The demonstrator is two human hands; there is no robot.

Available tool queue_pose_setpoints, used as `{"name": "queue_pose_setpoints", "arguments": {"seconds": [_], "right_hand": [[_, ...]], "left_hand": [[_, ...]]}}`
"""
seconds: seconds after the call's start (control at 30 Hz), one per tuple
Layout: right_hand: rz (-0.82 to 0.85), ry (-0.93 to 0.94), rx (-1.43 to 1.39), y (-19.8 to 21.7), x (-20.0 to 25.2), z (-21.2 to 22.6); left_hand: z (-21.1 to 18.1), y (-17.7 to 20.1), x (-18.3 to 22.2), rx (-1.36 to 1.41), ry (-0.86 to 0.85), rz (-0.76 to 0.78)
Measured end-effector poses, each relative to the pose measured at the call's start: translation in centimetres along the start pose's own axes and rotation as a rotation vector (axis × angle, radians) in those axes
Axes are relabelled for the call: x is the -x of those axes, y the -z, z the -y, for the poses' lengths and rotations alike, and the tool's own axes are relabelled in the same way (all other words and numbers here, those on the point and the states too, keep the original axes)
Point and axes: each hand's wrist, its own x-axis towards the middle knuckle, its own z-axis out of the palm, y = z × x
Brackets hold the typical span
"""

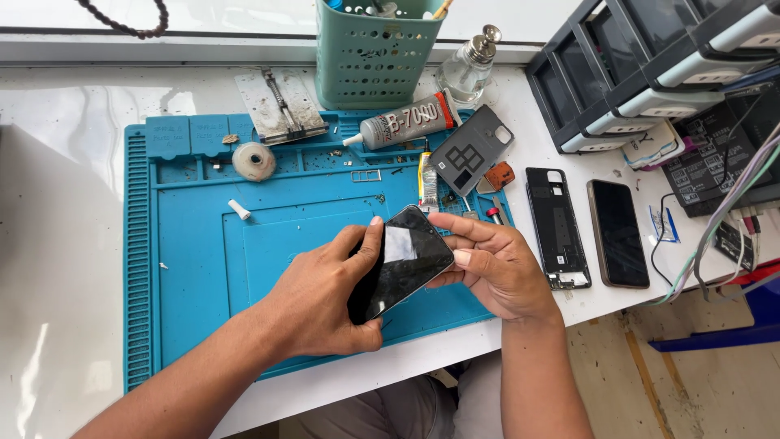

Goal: Disassembling a mobile phone by prying off the screen and removing internal components using specialized tools

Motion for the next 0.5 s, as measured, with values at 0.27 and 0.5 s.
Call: {"name": "queue_pose_setpoints", "arguments": {"seconds": [0.27, 0.5], "right_hand": [[-0.052, 0.000, -0.082, 2.8, -0.3, -2.3], [0.016, -0.012, -0.004, 1.7, -0.2, -0.9]], "left_hand": [[-0.2, 0.3, 0.2, -0.038, -0.059, 0.017], [-0.5, 0.6, 0.7, -0.043, -0.096, -0.015]]}}
